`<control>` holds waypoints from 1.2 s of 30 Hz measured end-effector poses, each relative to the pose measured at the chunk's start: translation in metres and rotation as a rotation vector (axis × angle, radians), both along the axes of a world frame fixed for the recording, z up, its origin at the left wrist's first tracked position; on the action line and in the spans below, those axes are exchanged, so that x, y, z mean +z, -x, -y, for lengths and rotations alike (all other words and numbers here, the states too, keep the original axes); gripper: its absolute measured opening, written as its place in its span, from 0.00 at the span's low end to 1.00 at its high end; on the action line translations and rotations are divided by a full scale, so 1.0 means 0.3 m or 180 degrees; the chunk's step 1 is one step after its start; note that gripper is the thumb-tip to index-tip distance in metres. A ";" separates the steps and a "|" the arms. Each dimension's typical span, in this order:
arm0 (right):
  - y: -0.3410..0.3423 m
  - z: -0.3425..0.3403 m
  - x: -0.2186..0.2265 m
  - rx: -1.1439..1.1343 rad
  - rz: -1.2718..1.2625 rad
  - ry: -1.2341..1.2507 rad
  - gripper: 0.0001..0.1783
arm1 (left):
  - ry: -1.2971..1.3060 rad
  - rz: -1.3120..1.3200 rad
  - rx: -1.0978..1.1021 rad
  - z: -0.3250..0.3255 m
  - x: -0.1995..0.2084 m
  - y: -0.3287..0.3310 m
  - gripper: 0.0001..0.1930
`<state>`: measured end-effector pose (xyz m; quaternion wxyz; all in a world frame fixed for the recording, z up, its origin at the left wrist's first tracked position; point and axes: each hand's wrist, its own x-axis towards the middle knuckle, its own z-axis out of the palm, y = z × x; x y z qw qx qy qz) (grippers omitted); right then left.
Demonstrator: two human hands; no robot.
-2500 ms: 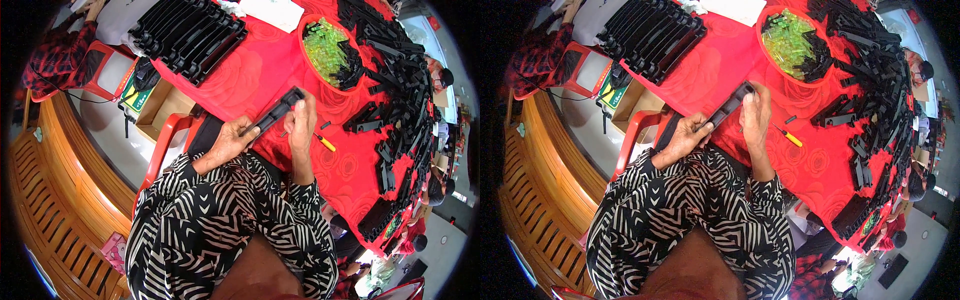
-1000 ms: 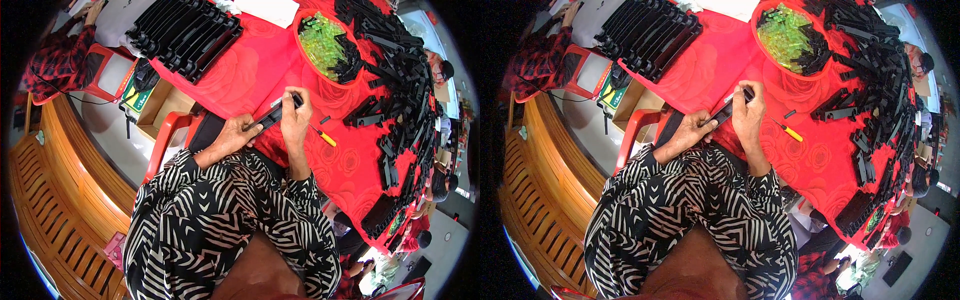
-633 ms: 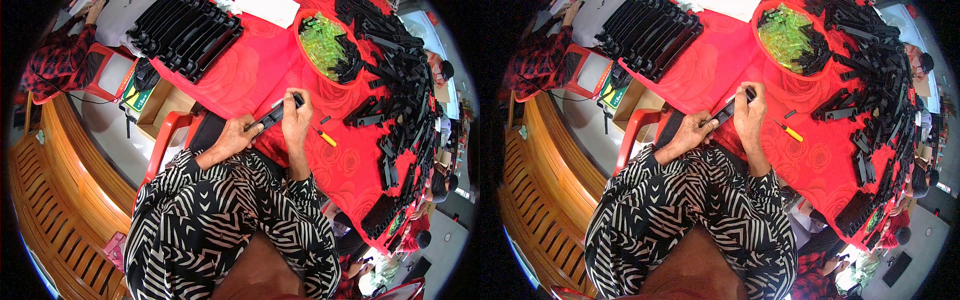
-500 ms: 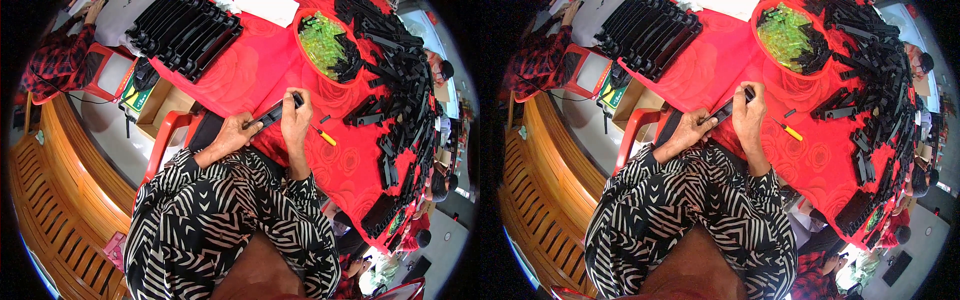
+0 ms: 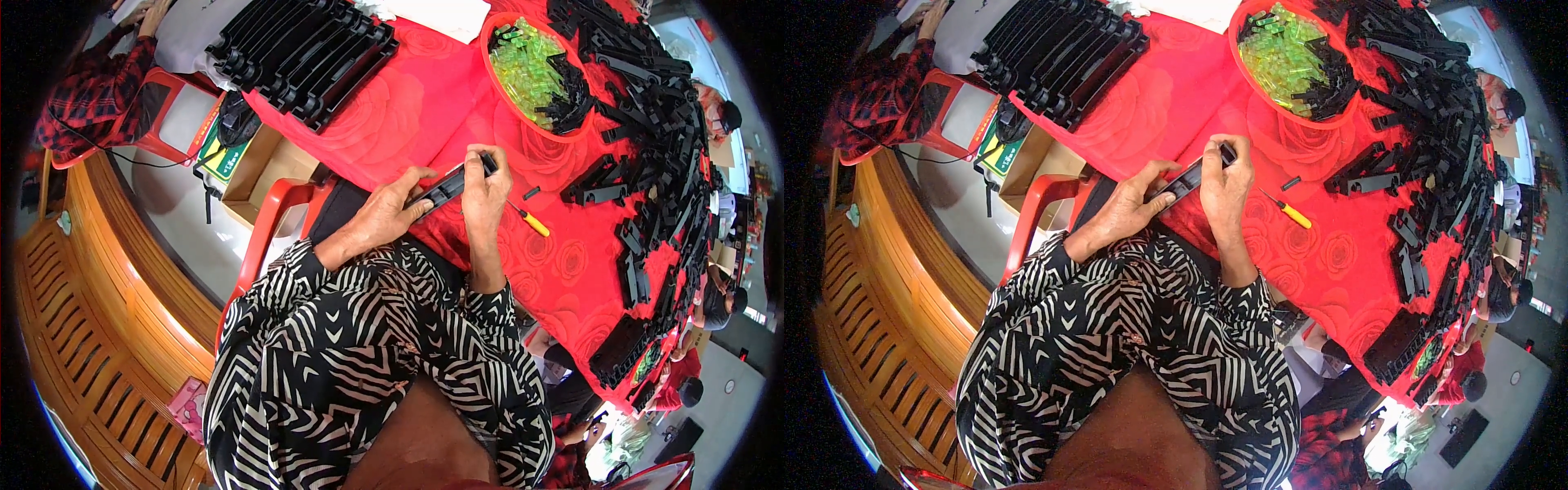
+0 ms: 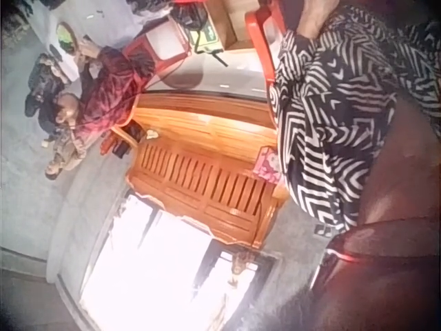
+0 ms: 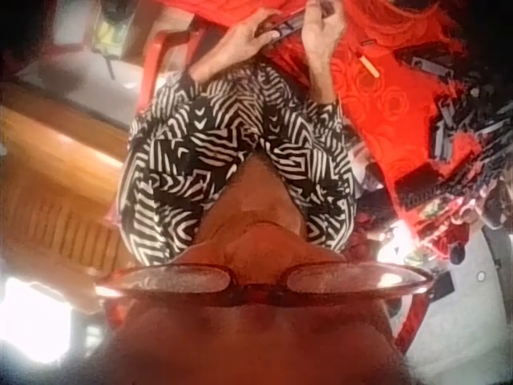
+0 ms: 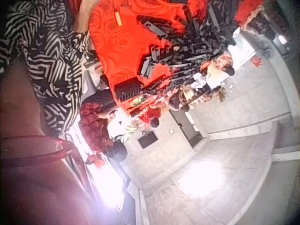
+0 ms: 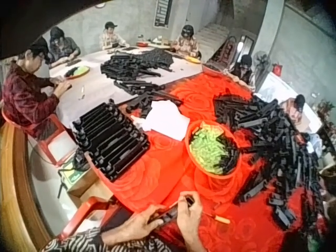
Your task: The person assembles plastic components by inserting small metal parts into black plastic housings by hand.
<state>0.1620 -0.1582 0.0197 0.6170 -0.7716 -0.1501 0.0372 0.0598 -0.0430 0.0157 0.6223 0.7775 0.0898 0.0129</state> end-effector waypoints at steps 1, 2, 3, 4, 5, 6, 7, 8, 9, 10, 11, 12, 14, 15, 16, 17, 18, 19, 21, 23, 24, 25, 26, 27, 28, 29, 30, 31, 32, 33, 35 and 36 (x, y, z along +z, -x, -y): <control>0.002 -0.001 -0.001 0.0027 -0.0082 -0.0045 0.03 | 0.0356 -0.0107 -0.0018 -0.004 -0.018 0.000 0.15; 0.004 -0.003 -0.002 0.0051 -0.0164 -0.0089 0.03 | 0.0713 -0.0213 -0.0040 -0.005 -0.031 0.002 0.14; 0.007 -0.010 -0.001 0.0059 -0.0167 -0.0093 0.03 | 0.0709 -0.0215 -0.0031 -0.003 -0.040 0.006 0.14; 0.012 -0.017 0.000 0.0030 -0.0066 -0.0135 0.04 | 0.1022 -0.0321 -0.0002 0.003 -0.046 0.008 0.11; 0.017 -0.022 0.002 0.0000 0.0036 -0.0177 0.04 | 0.1335 -0.0427 0.0026 0.007 -0.051 0.010 0.09; 0.020 -0.025 0.004 0.0000 0.0034 -0.0177 0.04 | 0.1335 -0.0429 0.0027 0.007 -0.055 0.011 0.09; 0.023 -0.026 0.006 -0.0002 0.0005 -0.0135 0.04 | 0.1405 -0.0498 0.0046 0.008 -0.060 0.009 0.08; 0.026 -0.025 0.007 -0.0003 -0.0025 -0.0095 0.04 | 0.1474 -0.0567 0.0065 0.010 -0.064 0.008 0.09; 0.028 -0.025 0.007 -0.0005 -0.0025 -0.0092 0.04 | 0.1477 -0.0567 0.0063 0.011 -0.066 0.008 0.09; 0.030 -0.025 0.009 0.0013 0.0014 -0.0070 0.04 | 0.1384 -0.0571 0.0097 0.012 -0.066 0.008 0.10; 0.032 -0.024 0.011 0.0031 0.0052 -0.0049 0.04 | 0.1291 -0.0574 0.0131 0.013 -0.065 0.008 0.11; 0.034 -0.024 0.012 0.0029 0.0055 -0.0049 0.04 | 0.1290 -0.0571 0.0127 0.015 -0.066 0.009 0.11; 0.040 -0.029 0.007 -0.0018 0.0139 0.0045 0.04 | 0.1106 -0.0416 0.0223 0.016 -0.070 0.016 0.12; 0.045 -0.033 0.009 -0.0017 0.0143 0.0038 0.04 | 0.1100 -0.0412 0.0224 0.017 -0.066 0.020 0.12; 0.048 -0.037 0.010 -0.0015 0.0174 0.0004 0.05 | 0.0991 -0.0454 0.0305 0.020 -0.067 0.021 0.12; 0.050 -0.041 0.011 -0.0013 0.0204 -0.0030 0.05 | 0.0881 -0.0495 0.0387 0.021 -0.070 0.019 0.12; 0.051 -0.045 0.009 -0.0018 0.0209 -0.0026 0.05 | 0.0885 -0.0491 0.0380 0.021 -0.077 0.017 0.12; 0.053 -0.049 0.016 -0.0034 0.0229 -0.0008 0.06 | 0.0948 -0.0502 0.0403 0.020 -0.077 0.018 0.12; 0.054 -0.053 0.021 -0.0053 0.0250 0.0011 0.06 | 0.1011 -0.0512 0.0422 0.016 -0.068 0.018 0.13; 0.052 -0.057 0.019 -0.0058 0.0360 0.0148 0.06 | 0.1237 -0.0576 0.0414 0.010 -0.050 0.017 0.13; 0.053 -0.058 0.021 -0.0055 0.0358 0.0145 0.06 | 0.1234 -0.0576 0.0417 0.011 -0.050 0.016 0.13; 0.056 -0.058 0.019 -0.0089 0.0348 0.0134 0.06 | 0.1340 -0.0618 0.0409 0.013 -0.055 0.017 0.13; 0.059 -0.059 0.017 -0.0123 0.0336 0.0122 0.06 | 0.1446 -0.0659 0.0401 0.014 -0.061 0.019 0.13; 0.061 -0.062 0.018 -0.0118 0.0331 0.0123 0.06 | 0.1447 -0.0663 0.0407 0.013 -0.068 0.021 0.13; 0.061 -0.062 0.022 -0.0127 0.0341 0.0114 0.06 | 0.1489 -0.0651 0.0396 0.013 -0.074 0.020 0.13; 0.062 -0.061 0.024 -0.0135 0.0351 0.0104 0.06 | 0.1532 -0.0639 0.0385 0.014 -0.078 0.018 0.13; 0.061 -0.059 0.021 -0.0143 0.0351 0.0110 0.06 | 0.1536 -0.0641 0.0376 0.015 -0.078 0.016 0.13; 0.059 -0.059 0.015 -0.0154 0.0326 0.0098 0.06 | 0.1538 -0.0683 0.0377 0.016 -0.078 0.013 0.13; 0.058 -0.057 0.010 -0.0166 0.0302 0.0086 0.06 | 0.1540 -0.0724 0.0377 0.017 -0.079 0.011 0.13; 0.057 -0.054 0.008 -0.0171 0.0304 0.0090 0.06 | 0.1542 -0.0724 0.0371 0.021 -0.084 0.010 0.13; 0.056 -0.053 0.009 -0.0129 0.0252 0.0135 0.06 | 0.1586 -0.0614 0.0426 0.025 -0.091 0.009 0.13; 0.055 -0.054 0.011 -0.0127 0.0252 0.0129 0.06 | 0.1581 -0.0614 0.0428 0.024 -0.091 0.008 0.13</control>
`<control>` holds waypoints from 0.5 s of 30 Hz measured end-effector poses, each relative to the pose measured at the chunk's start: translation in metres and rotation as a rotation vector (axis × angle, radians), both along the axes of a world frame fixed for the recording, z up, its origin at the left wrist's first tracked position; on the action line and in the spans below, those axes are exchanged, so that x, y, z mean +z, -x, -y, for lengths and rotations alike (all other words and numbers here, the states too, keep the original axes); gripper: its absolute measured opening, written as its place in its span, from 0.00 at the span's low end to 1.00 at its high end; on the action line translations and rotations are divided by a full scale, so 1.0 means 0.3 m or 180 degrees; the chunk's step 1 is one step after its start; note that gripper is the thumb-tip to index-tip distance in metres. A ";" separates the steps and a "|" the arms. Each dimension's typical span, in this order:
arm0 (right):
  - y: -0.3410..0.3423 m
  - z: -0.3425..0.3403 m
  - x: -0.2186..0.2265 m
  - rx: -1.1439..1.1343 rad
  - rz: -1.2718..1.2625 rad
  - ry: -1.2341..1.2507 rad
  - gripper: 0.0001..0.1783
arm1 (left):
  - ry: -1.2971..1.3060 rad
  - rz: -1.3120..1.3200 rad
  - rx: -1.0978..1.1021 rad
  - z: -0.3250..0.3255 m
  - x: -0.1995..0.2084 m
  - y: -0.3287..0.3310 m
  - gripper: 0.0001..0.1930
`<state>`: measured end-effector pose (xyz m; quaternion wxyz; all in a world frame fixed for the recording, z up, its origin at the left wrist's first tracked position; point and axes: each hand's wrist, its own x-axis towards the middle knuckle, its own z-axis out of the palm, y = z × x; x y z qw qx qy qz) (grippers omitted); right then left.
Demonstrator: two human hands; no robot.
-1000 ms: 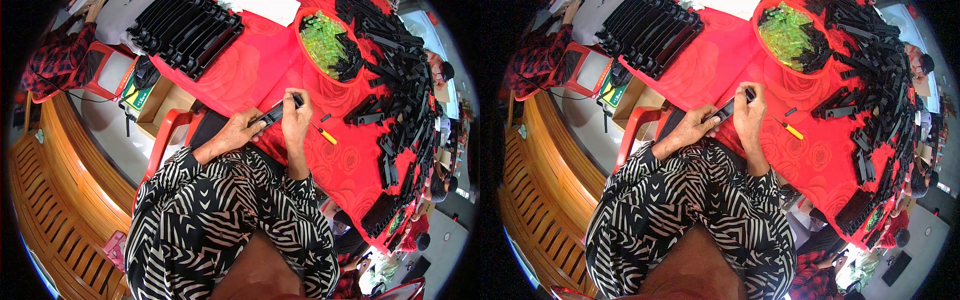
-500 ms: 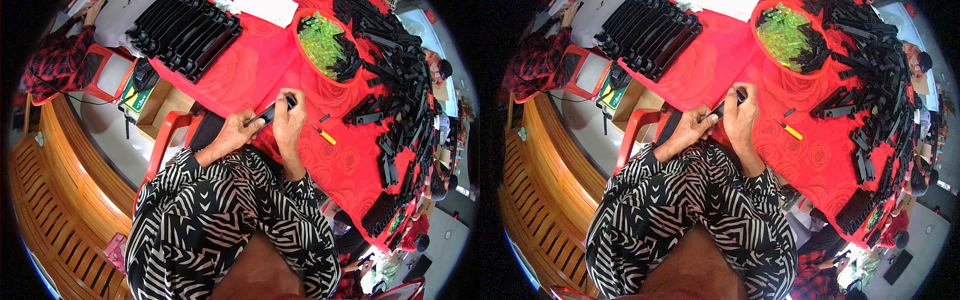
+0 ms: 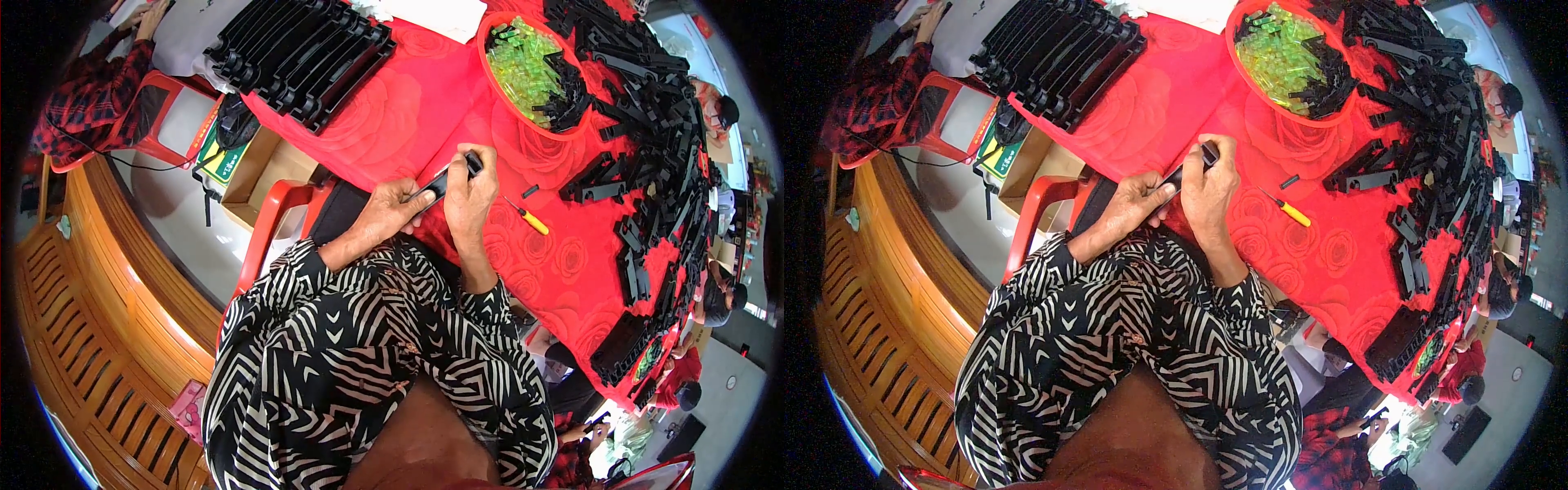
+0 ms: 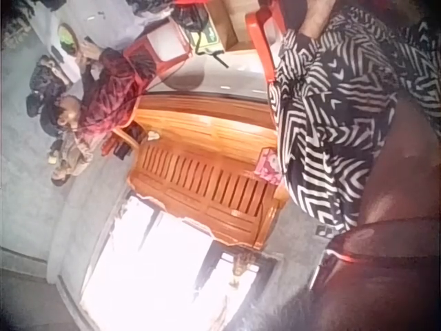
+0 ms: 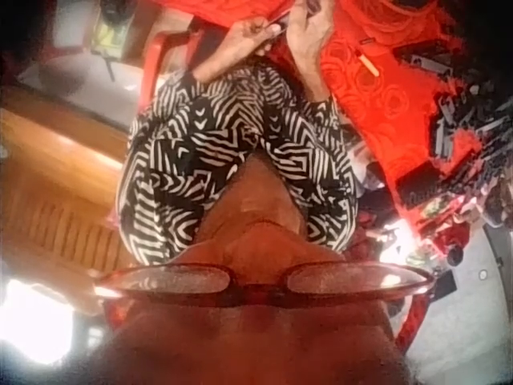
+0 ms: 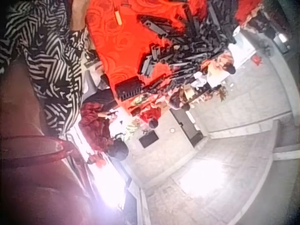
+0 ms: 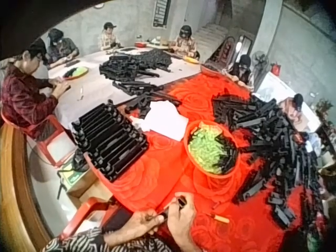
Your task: The person assembles plastic components by inserting small metal parts into black plastic housings by hand.
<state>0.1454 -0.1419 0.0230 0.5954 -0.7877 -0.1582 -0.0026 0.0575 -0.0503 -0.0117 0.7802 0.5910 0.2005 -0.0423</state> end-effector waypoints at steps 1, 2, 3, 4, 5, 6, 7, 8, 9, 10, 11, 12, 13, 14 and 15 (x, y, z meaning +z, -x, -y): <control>0.000 -0.001 -0.001 -0.0014 0.0077 0.0001 0.07 | -0.0080 -0.0047 -0.0010 -0.001 -0.001 -0.002 0.14; 0.001 -0.002 -0.003 -0.0029 0.0154 0.0002 0.07 | -0.0160 -0.0093 -0.0020 -0.002 -0.001 -0.005 0.14; 0.003 -0.005 -0.005 -0.0039 0.0155 0.0001 0.07 | -0.0162 -0.0092 -0.0030 -0.005 0.002 -0.007 0.14; 0.007 -0.006 -0.009 -0.0067 0.0114 -0.0068 0.06 | -0.0318 -0.0075 -0.0068 -0.007 0.006 -0.009 0.14; 0.009 -0.005 -0.014 -0.0094 0.0074 -0.0137 0.06 | -0.0473 -0.0057 -0.0107 -0.007 0.007 -0.012 0.15; 0.009 -0.002 -0.019 -0.0104 0.0074 -0.0132 0.06 | -0.0468 -0.0056 -0.0117 -0.003 0.003 -0.015 0.15; 0.008 -0.004 -0.021 -0.0111 0.0130 -0.0098 0.06 | -0.0530 -0.0058 -0.0117 -0.001 0.003 -0.018 0.14; 0.008 -0.005 -0.023 -0.0119 0.0185 -0.0063 0.06 | -0.0592 -0.0061 -0.0117 -0.001 0.001 -0.020 0.14; 0.009 -0.006 -0.024 -0.0118 0.0182 -0.0068 0.06 | -0.0597 -0.0064 -0.0116 -0.001 -0.004 -0.020 0.14; 0.013 -0.005 -0.028 -0.0132 0.0119 -0.0061 0.06 | -0.0586 -0.0062 -0.0119 0.001 -0.011 -0.018 0.14; 0.016 -0.005 -0.029 -0.0145 0.0056 -0.0053 0.06 | -0.0575 -0.0061 -0.0122 0.002 -0.016 -0.015 0.14; 0.018 -0.005 -0.027 -0.0141 0.0048 -0.0056 0.06 | -0.0577 -0.0068 -0.0118 0.003 -0.017 -0.014 0.14; 0.015 -0.004 -0.024 -0.0141 0.0066 -0.0061 0.06 | -0.0608 -0.0027 -0.0106 0.006 -0.019 -0.019 0.14; 0.013 -0.002 -0.021 -0.0140 0.0084 -0.0066 0.06 | -0.0638 0.0013 -0.0093 0.008 -0.021 -0.022 0.14; 0.012 0.001 -0.020 -0.0145 0.0080 -0.0059 0.06 | -0.0632 0.0010 -0.0100 0.010 -0.022 -0.024 0.14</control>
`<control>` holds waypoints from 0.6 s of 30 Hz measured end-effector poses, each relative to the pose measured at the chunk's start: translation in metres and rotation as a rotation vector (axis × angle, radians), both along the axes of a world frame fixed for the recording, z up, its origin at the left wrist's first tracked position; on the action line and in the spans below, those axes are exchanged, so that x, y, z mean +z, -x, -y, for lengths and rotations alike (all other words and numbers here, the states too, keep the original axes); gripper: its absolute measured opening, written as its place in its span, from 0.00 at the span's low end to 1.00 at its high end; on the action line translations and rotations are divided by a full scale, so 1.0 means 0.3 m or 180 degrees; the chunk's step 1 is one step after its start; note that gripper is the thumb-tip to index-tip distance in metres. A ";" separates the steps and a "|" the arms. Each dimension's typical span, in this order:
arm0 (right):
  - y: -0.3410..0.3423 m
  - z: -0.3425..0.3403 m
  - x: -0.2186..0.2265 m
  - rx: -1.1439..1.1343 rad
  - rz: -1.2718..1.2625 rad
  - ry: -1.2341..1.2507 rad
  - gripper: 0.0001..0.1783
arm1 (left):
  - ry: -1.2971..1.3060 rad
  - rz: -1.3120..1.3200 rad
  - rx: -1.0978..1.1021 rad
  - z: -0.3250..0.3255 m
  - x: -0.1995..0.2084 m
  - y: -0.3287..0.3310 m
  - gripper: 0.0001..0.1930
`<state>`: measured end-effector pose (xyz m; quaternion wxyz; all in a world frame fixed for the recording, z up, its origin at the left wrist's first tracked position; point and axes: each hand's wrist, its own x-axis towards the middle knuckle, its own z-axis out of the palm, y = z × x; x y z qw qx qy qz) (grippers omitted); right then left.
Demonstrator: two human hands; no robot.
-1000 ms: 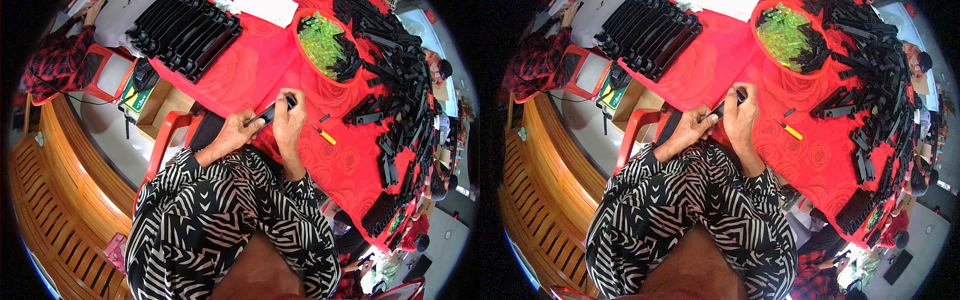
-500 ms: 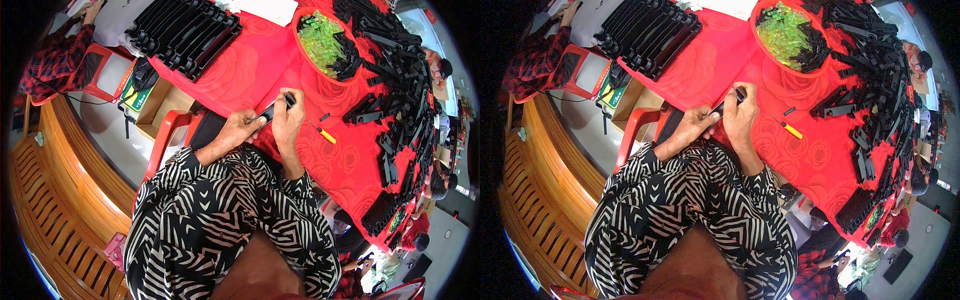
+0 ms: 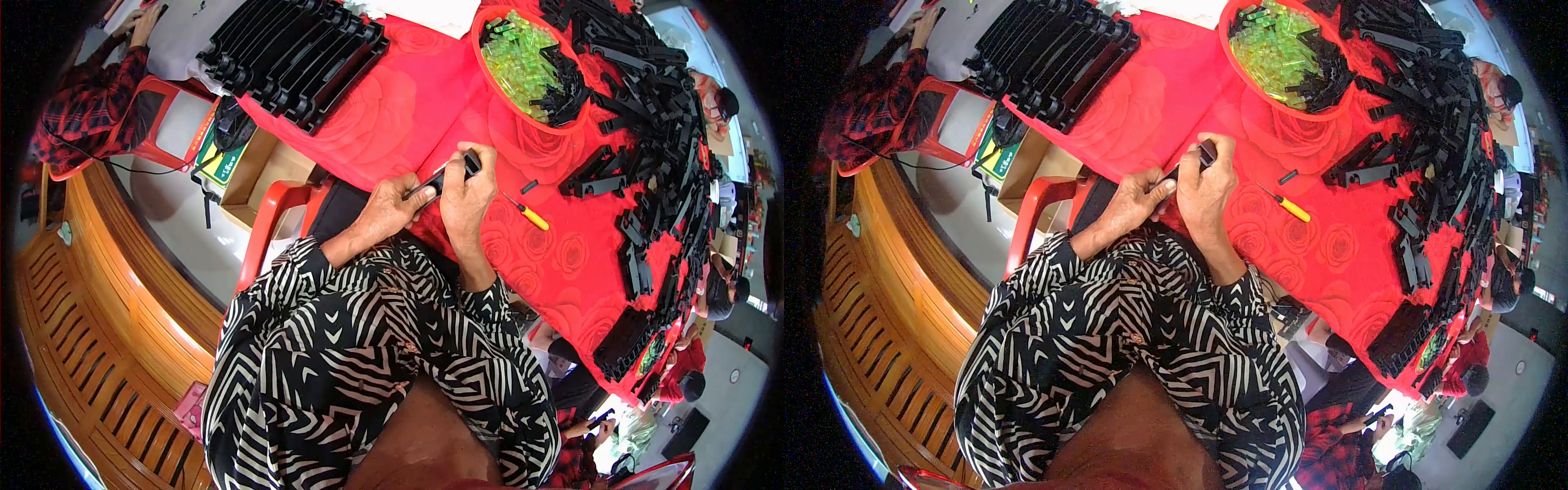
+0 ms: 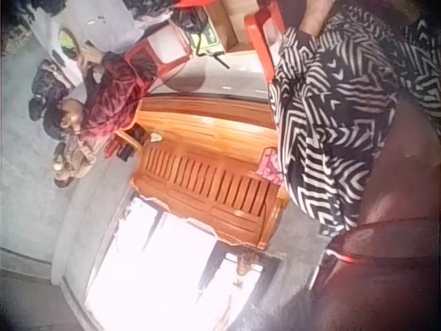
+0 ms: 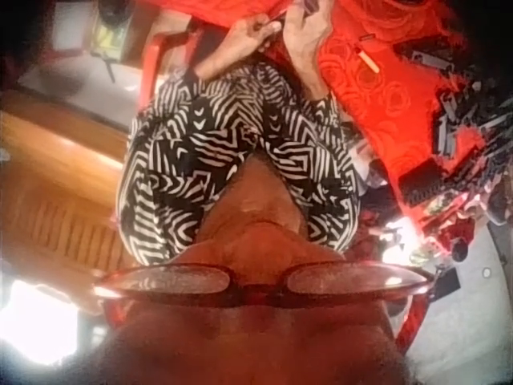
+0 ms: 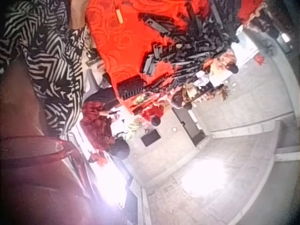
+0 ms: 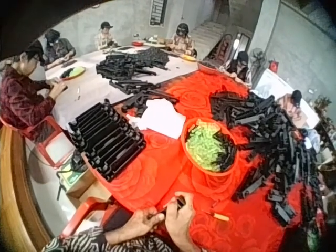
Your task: The person assembles plastic components by inserting small metal parts into black plastic housings by hand.
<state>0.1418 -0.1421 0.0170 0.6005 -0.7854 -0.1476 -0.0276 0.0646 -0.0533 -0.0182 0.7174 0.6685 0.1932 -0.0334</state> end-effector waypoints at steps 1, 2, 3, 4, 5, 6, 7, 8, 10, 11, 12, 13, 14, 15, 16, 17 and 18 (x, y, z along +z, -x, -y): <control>-0.002 0.004 0.002 -0.0011 0.0043 -0.0003 0.07 | 0.0013 0.0022 -0.0013 0.001 0.002 -0.002 0.14; -0.004 0.008 0.002 -0.0021 0.0086 -0.0005 0.09 | 0.0027 0.0044 -0.0026 0.002 0.003 -0.004 0.14; -0.005 0.011 0.002 -0.0027 0.0081 0.0005 0.09 | 0.0037 0.0039 -0.0032 0.003 0.005 -0.006 0.14; -0.007 0.010 0.006 -0.0017 0.0005 -0.0027 0.09 | 0.0015 -0.0009 -0.0039 -0.001 0.013 -0.010 0.14; -0.010 0.010 0.008 -0.0007 -0.0071 -0.0059 0.08 | -0.0007 -0.0057 -0.0047 -0.003 0.017 -0.013 0.14; -0.015 0.012 0.006 -0.0005 -0.0078 -0.0056 0.08 | -0.0004 -0.0064 -0.0045 -0.001 0.016 -0.016 0.14; -0.021 0.010 0.002 0.0037 -0.0033 -0.0065 0.08 | 0.0062 -0.0070 -0.0014 -0.003 0.014 -0.017 0.14; -0.026 0.007 -0.002 0.0080 0.0012 -0.0076 0.07 | 0.0128 -0.0076 0.0017 -0.007 0.011 -0.017 0.15; -0.038 0.008 -0.017 0.0072 0.0018 -0.0083 0.07 | 0.0193 -0.0125 -0.0105 -0.020 0.000 -0.021 0.14; -0.045 0.012 -0.025 0.0047 0.0029 -0.0091 0.06 | 0.0258 -0.0169 -0.0244 -0.023 -0.005 -0.026 0.14; -0.054 0.018 -0.030 0.0045 0.0031 -0.0085 0.06 | 0.0264 -0.0167 -0.0246 -0.024 -0.008 -0.030 0.14; -0.056 0.022 -0.029 0.0036 -0.0037 -0.0132 0.06 | 0.0379 -0.0079 -0.0232 -0.027 -0.001 -0.027 0.14; -0.059 0.025 -0.027 0.0028 -0.0103 -0.0181 0.05 | 0.0492 0.0011 -0.0217 -0.030 0.005 -0.023 0.14; -0.064 0.026 -0.025 0.0061 -0.0112 -0.0329 0.04 | 0.0484 0.0008 -0.0209 -0.034 0.008 -0.019 0.14; -0.068 0.036 -0.029 0.0057 -0.0112 -0.0325 0.04 | 0.0509 0.0205 -0.0198 -0.034 0.004 -0.013 0.13; -0.073 0.044 -0.032 0.0038 -0.0187 -0.0253 0.04 | 0.0533 0.0403 -0.0186 -0.037 0.004 -0.008 0.12; -0.075 0.049 -0.035 0.0021 -0.0261 -0.0183 0.04 | 0.0533 0.0406 -0.0188 -0.042 0.006 0.000 0.12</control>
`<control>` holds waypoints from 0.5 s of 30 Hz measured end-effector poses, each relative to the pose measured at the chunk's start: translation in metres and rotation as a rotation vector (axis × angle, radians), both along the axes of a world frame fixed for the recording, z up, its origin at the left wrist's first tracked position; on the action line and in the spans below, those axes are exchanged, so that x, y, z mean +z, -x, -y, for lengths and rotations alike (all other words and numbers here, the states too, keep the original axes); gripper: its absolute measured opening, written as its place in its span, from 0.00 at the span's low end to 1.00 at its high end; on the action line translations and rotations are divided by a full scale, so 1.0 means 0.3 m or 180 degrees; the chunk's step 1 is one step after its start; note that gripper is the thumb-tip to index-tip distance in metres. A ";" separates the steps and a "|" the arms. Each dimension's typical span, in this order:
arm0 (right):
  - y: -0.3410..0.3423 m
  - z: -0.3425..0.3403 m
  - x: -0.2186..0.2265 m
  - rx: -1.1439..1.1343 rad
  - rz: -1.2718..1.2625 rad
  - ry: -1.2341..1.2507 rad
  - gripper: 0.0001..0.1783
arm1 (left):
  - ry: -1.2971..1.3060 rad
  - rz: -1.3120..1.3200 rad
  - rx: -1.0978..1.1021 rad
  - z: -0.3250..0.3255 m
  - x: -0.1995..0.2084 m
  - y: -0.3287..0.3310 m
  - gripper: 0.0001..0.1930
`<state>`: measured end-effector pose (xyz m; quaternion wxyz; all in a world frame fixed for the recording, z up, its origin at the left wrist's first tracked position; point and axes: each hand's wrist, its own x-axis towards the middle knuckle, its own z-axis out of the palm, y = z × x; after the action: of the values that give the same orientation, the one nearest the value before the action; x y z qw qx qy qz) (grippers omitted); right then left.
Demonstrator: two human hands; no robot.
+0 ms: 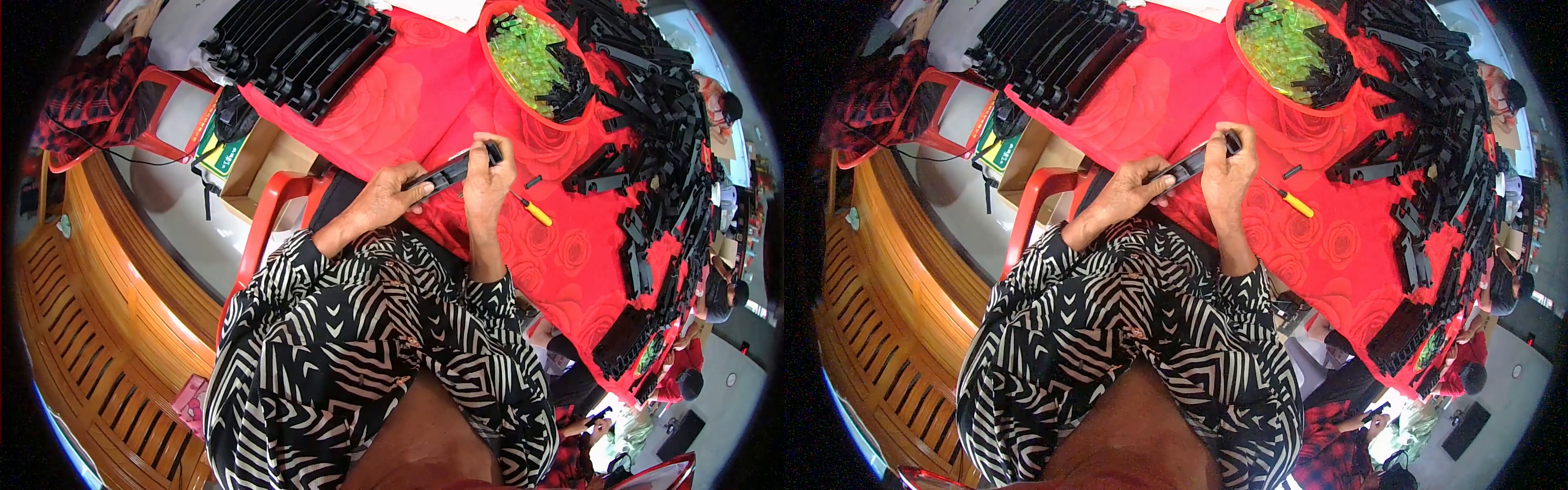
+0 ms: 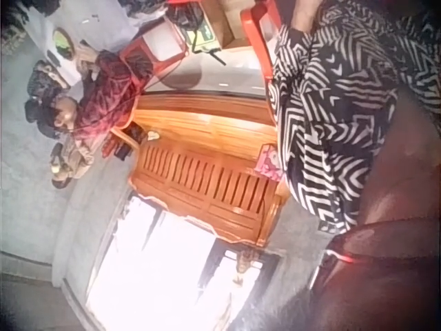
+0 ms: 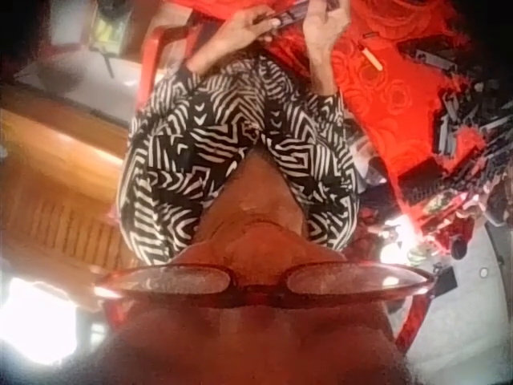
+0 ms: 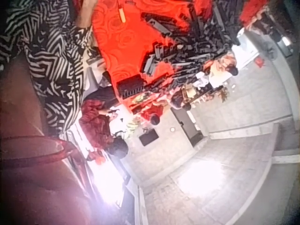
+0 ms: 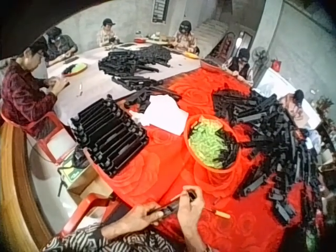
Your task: The person assembles plastic components by inserting small metal parts into black plastic housings by hand.
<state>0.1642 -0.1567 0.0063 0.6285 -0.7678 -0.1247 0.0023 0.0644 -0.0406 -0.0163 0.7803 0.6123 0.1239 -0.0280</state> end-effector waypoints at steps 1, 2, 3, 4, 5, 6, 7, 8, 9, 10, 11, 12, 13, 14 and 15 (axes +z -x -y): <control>0.000 -0.001 0.001 0.0003 0.0002 -0.0002 0.04 | -0.0306 -0.0165 -0.0097 -0.009 0.011 0.010 0.11; 0.002 -0.001 0.004 -0.0018 0.0016 -0.0102 0.04 | -0.0614 -0.0329 -0.0194 -0.015 0.019 0.015 0.10; 0.003 -0.001 0.006 -0.0038 0.0030 -0.0203 0.04 | -0.0617 -0.0326 -0.0190 -0.017 0.020 0.017 0.10; 0.005 0.003 0.010 -0.0041 0.0040 -0.0203 0.04 | -0.0687 -0.0388 -0.0248 -0.017 0.025 0.016 0.10; 0.006 0.007 0.014 -0.0033 0.0064 -0.0186 0.04 | -0.0758 -0.0450 -0.0307 -0.018 0.028 0.014 0.09; 0.005 0.010 0.018 -0.0028 0.0089 -0.0168 0.04 | -0.0755 -0.0437 -0.0311 -0.017 0.030 0.009 0.09; 0.009 0.008 0.020 -0.0019 0.0088 -0.0176 0.04 | -0.0746 -0.0452 -0.0250 -0.019 0.033 0.011 0.09; 0.013 0.005 0.022 0.0000 -0.0021 -0.0274 0.05 | -0.0735 -0.0466 -0.0190 -0.021 0.036 0.012 0.09; 0.016 0.002 0.024 0.0018 -0.0129 -0.0370 0.05 | -0.0740 -0.0465 -0.0185 -0.019 0.043 0.013 0.09; 0.020 -0.003 0.027 0.0023 -0.0130 -0.0371 0.05 | -0.0789 -0.0488 -0.0042 -0.014 0.050 0.017 0.09; 0.024 -0.009 0.033 -0.0030 -0.0051 -0.0319 0.05 | -0.0838 -0.0510 0.0100 -0.012 0.054 0.020 0.10; 0.026 -0.013 0.036 -0.0084 0.0028 -0.0268 0.05 | -0.0841 -0.0510 0.0106 -0.012 0.052 0.023 0.10; 0.025 -0.012 0.032 -0.0087 0.0034 -0.0266 0.05 | -0.0904 -0.0576 0.0106 -0.010 0.042 0.022 0.10; 0.024 -0.010 0.024 -0.0110 0.0027 -0.0173 0.05 | -0.0969 -0.0641 0.0107 -0.008 0.036 0.022 0.10; 0.023 -0.009 0.021 -0.0133 0.0020 -0.0081 0.05 | -0.0969 -0.0634 0.0106 -0.005 0.033 0.023 0.10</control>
<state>0.1573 -0.1539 0.0125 0.6376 -0.7622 -0.1107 -0.0148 0.0575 -0.0392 -0.0064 0.6628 0.7155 0.2134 -0.0565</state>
